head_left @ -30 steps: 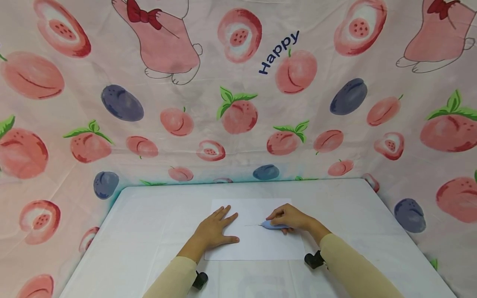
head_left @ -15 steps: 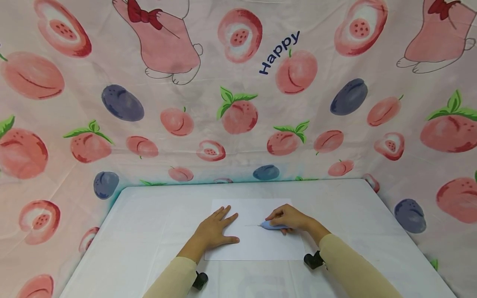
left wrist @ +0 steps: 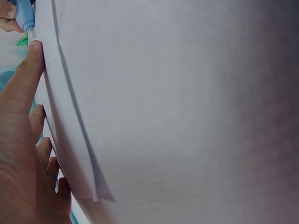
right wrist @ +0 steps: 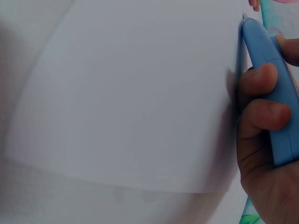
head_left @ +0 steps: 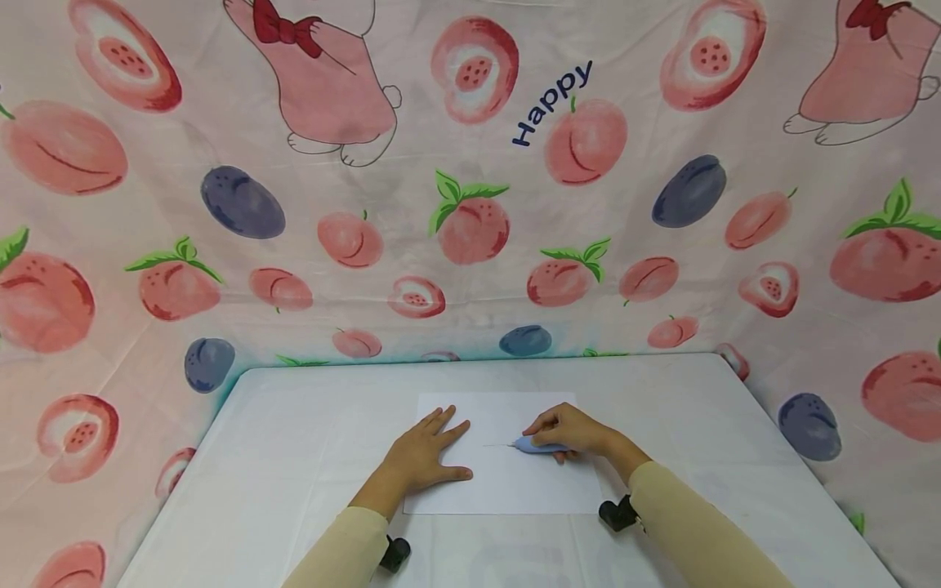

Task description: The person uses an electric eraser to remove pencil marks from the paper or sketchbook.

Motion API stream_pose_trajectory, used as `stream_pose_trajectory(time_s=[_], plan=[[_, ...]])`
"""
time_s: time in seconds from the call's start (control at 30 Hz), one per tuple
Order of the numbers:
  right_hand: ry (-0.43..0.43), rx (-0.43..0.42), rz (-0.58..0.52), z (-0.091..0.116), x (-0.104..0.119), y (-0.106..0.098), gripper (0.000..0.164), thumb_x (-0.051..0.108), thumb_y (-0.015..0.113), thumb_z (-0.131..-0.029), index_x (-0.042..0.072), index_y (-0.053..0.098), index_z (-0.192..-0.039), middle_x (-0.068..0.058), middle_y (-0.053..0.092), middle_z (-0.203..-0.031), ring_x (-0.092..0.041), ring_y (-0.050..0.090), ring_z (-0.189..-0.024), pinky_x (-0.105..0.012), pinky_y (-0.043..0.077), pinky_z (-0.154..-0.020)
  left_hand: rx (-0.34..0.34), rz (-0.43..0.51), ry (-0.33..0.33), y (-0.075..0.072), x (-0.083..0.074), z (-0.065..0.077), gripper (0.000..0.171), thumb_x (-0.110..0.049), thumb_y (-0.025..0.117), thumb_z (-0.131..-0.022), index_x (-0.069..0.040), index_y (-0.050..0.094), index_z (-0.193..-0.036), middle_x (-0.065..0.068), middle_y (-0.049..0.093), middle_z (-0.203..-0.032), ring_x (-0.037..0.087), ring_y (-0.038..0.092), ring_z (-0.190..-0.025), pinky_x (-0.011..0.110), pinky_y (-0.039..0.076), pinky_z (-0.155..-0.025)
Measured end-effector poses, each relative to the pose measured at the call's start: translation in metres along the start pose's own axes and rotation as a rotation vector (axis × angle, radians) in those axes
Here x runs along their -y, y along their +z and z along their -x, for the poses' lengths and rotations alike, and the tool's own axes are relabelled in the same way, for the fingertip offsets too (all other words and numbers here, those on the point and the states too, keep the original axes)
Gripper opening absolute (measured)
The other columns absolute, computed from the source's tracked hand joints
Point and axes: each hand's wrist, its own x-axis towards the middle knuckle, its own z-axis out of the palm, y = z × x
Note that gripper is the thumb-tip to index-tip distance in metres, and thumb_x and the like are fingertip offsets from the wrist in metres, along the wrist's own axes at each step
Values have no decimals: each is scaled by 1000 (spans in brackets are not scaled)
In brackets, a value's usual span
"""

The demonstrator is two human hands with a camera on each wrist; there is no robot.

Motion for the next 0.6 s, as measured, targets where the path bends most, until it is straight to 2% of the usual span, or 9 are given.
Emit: stream_pose_trajectory(time_s=[0.6], plan=[[4,8,3,-2,2,0,21,23,63,-84,16,68,-103,-17,58,-56,-15,44,-39,-22,33,-36,0,2,2,1,0,-1,84,-77,42,-71,-29,32,-140,1,17,-148,21,13,-135,43,25,-102]])
